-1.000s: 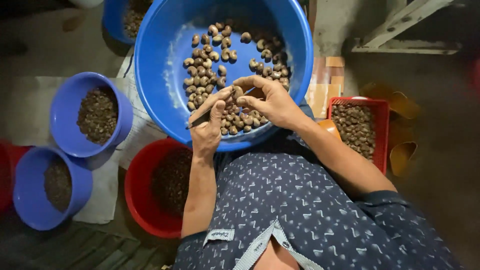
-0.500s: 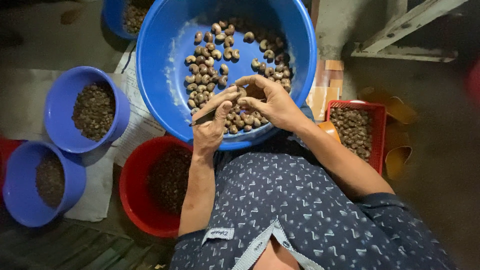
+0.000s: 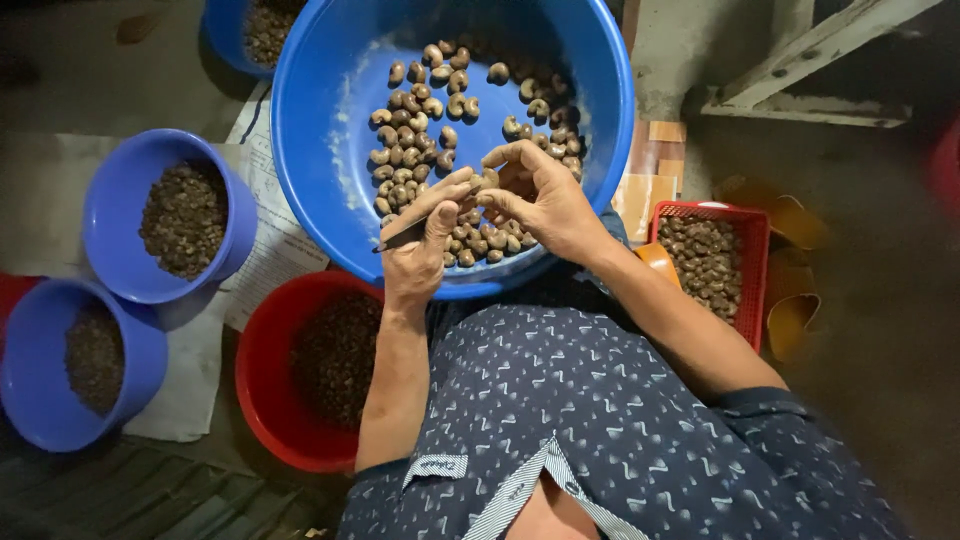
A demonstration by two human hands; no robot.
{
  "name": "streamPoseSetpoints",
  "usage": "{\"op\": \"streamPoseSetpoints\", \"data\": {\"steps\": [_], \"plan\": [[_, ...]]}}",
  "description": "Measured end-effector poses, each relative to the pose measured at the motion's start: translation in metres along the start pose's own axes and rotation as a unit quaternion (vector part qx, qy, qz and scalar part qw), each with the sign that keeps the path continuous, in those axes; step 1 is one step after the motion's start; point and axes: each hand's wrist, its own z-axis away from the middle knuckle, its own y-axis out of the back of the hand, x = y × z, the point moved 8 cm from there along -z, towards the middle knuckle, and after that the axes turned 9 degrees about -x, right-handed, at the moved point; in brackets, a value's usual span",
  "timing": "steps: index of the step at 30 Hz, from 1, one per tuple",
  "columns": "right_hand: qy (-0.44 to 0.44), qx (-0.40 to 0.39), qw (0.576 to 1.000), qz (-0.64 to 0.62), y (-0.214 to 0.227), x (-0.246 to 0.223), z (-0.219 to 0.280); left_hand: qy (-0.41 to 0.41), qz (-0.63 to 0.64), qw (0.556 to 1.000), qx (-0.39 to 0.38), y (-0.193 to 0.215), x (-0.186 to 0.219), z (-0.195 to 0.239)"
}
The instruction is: The person uses a small knife to peel the outer shell off cashew nuts held in their left hand. They pick up nuts from a blue basin, remove the shell, and drop the peeled nut into a red basket to the right.
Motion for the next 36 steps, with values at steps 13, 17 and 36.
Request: {"op": "streamPoseSetpoints", "data": {"steps": [13, 17, 36], "plan": [[0.014, -0.007, 0.999, 0.04, -0.006, 0.0, 0.003, -0.02, -0.017, 1.0, 0.014, 0.0, 0.005, -0.003], [0.017, -0.002, 0.998, 0.055, -0.005, 0.0, 0.002, -0.013, -0.032, 0.999, 0.018, -0.001, 0.007, -0.004], [-0.001, 0.03, 0.991, 0.131, 0.0, -0.009, 0.003, -0.025, -0.076, 0.997, 0.012, 0.0, 0.017, -0.006]]}}
